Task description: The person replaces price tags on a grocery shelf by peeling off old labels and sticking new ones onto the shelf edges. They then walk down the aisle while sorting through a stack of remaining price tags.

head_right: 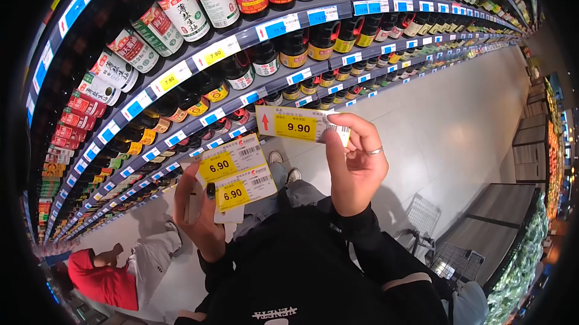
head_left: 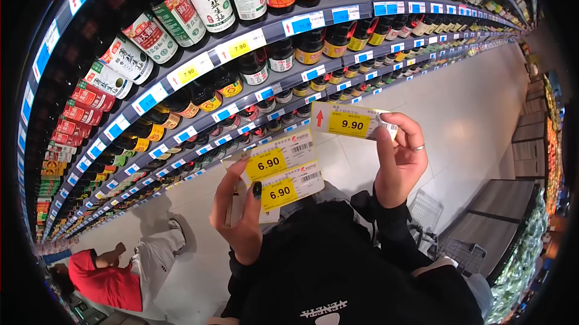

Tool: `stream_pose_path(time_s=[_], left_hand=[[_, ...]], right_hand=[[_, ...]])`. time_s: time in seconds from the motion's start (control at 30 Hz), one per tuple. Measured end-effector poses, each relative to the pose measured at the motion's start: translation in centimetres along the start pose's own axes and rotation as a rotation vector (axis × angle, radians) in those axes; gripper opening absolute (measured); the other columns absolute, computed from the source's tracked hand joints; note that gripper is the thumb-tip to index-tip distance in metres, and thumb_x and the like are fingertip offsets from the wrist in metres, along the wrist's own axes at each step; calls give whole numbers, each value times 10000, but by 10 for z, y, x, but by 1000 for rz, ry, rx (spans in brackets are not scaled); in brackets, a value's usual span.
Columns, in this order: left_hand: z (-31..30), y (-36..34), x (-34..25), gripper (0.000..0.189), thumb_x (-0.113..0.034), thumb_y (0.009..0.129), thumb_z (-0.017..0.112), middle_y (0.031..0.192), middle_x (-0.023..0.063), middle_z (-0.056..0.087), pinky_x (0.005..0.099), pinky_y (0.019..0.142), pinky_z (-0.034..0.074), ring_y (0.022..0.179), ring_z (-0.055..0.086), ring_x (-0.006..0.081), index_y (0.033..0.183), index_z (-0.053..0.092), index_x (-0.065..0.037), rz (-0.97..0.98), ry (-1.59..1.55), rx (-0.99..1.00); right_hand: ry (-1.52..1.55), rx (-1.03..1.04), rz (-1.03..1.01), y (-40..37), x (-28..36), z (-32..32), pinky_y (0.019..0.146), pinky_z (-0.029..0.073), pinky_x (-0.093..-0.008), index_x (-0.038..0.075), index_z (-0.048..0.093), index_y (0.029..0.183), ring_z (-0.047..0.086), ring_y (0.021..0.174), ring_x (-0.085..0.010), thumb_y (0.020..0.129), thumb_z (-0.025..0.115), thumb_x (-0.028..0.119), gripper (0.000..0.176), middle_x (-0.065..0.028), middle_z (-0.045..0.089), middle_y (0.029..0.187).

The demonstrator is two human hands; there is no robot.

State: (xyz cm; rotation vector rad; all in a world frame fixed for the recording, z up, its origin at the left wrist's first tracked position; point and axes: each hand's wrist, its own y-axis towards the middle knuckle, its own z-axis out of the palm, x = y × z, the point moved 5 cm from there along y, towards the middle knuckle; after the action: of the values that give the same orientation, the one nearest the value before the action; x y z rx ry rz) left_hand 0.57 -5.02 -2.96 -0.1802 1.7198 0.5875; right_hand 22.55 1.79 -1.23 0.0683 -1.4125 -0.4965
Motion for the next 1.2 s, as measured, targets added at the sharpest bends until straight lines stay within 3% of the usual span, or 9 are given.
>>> stream_pose_path(time_s=[0.13,0.37,0.53,0.6,0.67,0.93,1.0,1.13,1.2], left_hand=[[-7,-9,16,404,140,694,473,1077,152,579,304,873,402,993,534,180,1085,535,60,-82,-139,-74],[-15,-13,10,401,30,738,456,1123,147,530,313,879,393,1006,499,188,1136,492,71,-115,-9,-24],[-14,-12,7,333,87,760,497,1119,191,549,330,914,375,1055,511,243,1093,502,79,11,-233,55],[-25,-15,14,350,81,738,517,1107,186,566,333,915,371,1057,517,237,1087,521,55,83,4,87],[-38,-14,7,375,81,730,515,1113,162,573,325,910,374,1044,526,219,1102,532,39,89,13,118],[-156,-52,-6,399,80,716,497,1105,132,585,293,887,385,1022,542,194,1106,551,16,-74,123,52],[-196,-73,2,417,62,685,498,1077,121,590,284,889,372,992,534,176,1097,554,40,-204,-15,-133],[-259,-103,7,432,54,691,476,1099,126,569,277,882,376,999,523,166,1118,543,48,-224,-54,-253],[-282,-118,14,438,43,681,487,1095,132,567,282,896,362,1012,513,174,1116,543,50,-241,-56,-269]], right_hand=[[8,74,1,-6,0,-1,758,449,-211,-37,486,1073,563,907,-112,780,528,-135,313,-98,586,981],[98,110,163,-18,10,1,770,491,-251,-47,454,1106,568,922,-147,777,520,-139,347,-126,567,1037],[97,108,235,-35,20,-1,764,512,-288,-45,457,1104,563,939,-175,781,522,-127,340,-158,552,1052],[-15,43,186,-41,23,-4,763,522,-321,-41,460,1092,564,939,-210,783,520,-113,324,-166,549,1025],[31,14,174,-48,26,3,754,529,-326,-41,452,1094,574,926,-222,791,499,-103,313,-175,553,1018],[266,236,383,-125,41,80,643,515,-255,5,448,1076,585,805,-149,791,514,-19,293,-126,581,958],[389,278,410,-155,43,107,668,540,-288,-26,438,1072,598,785,-173,783,491,-105,303,-129,582,903],[328,493,318,-214,50,141,670,539,-291,-54,569,881,594,753,-165,779,490,-110,141,-116,580,868],[303,463,349,-239,60,151,663,540,-300,-58,603,819,592,759,-164,782,495,-100,121,-111,582,857]])
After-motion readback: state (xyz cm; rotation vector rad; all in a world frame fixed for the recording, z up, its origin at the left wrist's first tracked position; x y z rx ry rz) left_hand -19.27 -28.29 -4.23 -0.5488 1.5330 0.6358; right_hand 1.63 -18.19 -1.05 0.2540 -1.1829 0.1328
